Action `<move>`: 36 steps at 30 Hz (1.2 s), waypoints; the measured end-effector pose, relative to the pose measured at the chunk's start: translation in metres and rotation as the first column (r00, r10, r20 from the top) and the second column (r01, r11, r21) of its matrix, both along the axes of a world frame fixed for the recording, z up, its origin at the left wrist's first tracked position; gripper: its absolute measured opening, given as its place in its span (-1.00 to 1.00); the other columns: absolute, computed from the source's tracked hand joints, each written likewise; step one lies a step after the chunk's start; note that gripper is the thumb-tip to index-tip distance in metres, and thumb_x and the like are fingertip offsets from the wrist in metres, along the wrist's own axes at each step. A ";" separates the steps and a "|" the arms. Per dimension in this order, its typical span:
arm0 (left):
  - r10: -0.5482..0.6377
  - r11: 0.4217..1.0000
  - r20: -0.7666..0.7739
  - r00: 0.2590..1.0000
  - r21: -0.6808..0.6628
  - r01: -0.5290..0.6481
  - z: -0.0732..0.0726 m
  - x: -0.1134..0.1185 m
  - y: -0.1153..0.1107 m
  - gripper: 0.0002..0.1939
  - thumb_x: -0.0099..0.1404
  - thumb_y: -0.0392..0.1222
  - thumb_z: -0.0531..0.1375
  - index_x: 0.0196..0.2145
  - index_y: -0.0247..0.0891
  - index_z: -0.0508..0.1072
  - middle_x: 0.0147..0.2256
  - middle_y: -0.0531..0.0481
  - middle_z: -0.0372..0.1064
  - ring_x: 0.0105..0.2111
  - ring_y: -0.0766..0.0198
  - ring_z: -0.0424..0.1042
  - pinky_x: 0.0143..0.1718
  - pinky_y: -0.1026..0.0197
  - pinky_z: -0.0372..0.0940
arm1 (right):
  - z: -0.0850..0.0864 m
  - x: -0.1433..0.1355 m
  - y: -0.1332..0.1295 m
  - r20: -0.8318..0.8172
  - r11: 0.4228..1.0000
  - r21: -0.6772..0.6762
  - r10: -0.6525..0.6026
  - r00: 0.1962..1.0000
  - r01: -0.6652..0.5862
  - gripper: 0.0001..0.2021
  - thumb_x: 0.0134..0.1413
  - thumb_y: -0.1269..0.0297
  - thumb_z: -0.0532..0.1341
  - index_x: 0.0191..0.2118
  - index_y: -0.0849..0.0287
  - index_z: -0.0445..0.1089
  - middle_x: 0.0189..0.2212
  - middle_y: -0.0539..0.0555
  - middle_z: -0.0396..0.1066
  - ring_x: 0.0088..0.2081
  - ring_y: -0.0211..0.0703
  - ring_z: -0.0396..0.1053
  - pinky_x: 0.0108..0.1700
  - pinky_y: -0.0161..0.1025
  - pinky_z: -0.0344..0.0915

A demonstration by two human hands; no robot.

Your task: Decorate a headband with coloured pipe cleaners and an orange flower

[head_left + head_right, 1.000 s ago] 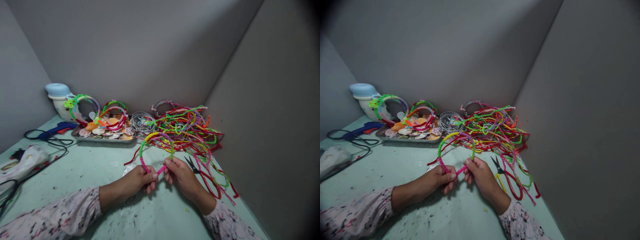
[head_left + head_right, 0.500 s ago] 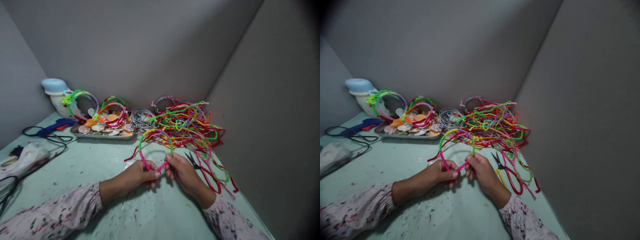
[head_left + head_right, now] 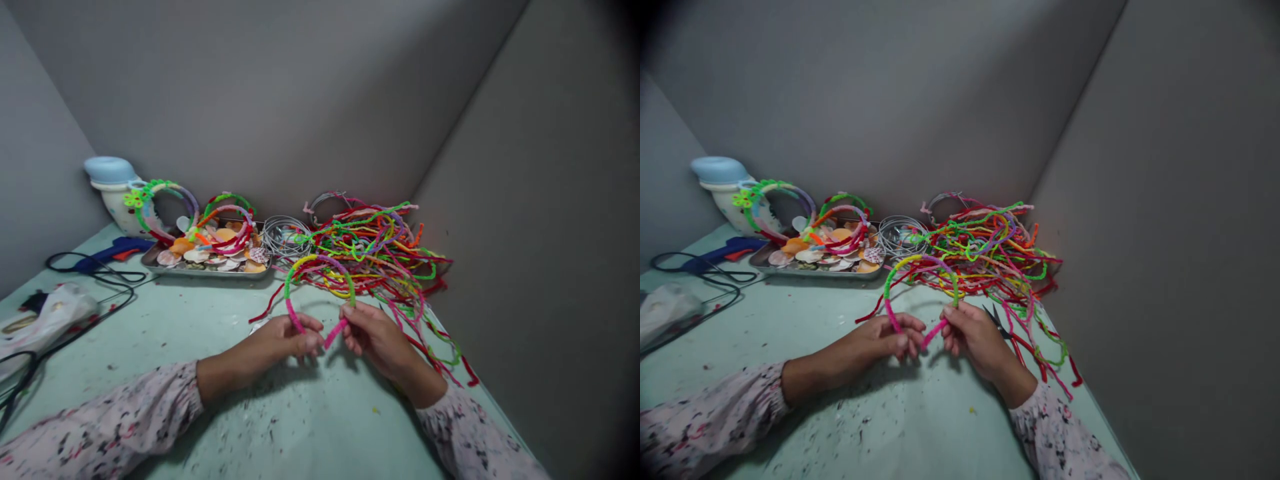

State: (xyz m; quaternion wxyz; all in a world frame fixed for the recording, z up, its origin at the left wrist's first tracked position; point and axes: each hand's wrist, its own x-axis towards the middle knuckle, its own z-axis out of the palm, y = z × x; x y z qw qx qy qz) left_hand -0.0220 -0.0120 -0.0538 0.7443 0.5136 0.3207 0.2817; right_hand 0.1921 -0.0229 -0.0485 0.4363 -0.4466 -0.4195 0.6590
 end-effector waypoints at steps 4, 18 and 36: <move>0.302 0.953 0.153 0.941 -0.044 -0.298 0.007 -0.005 0.016 -0.73 0.28 -0.04 0.18 -0.21 -0.32 0.46 -0.26 -0.08 0.43 -0.33 0.34 0.38 -0.26 0.29 0.25 | 0.006 0.017 0.005 0.053 0.986 -0.102 0.139 0.989 -0.133 -0.73 0.02 0.14 0.29 -0.46 0.23 0.28 -0.64 -0.06 0.34 -0.67 -0.41 0.24 -0.68 -0.48 0.10; 0.341 0.940 0.062 0.938 -0.058 -0.337 0.003 -0.011 0.026 -0.84 0.22 -0.20 0.25 -0.39 -0.38 0.42 -0.45 0.00 0.35 -0.57 0.49 0.26 -0.56 0.45 0.16 | 0.003 0.020 -0.001 0.158 0.875 -0.138 0.482 0.862 -0.464 -0.70 0.11 0.08 0.22 -0.29 0.28 0.35 -0.53 0.00 0.40 -0.60 -0.41 0.31 -0.58 -0.46 0.19; 0.363 0.929 -0.018 0.932 -0.074 -0.363 0.003 -0.010 0.027 -0.84 0.23 -0.20 0.23 -0.32 -0.38 0.41 -0.38 -0.09 0.41 -0.48 0.39 0.38 -0.47 0.39 0.27 | -0.003 0.026 0.007 0.218 0.933 -0.094 0.359 0.907 -0.347 -0.72 0.09 0.10 0.24 -0.41 0.26 0.32 -0.55 -0.04 0.37 -0.60 -0.45 0.26 -0.58 -0.48 0.13</move>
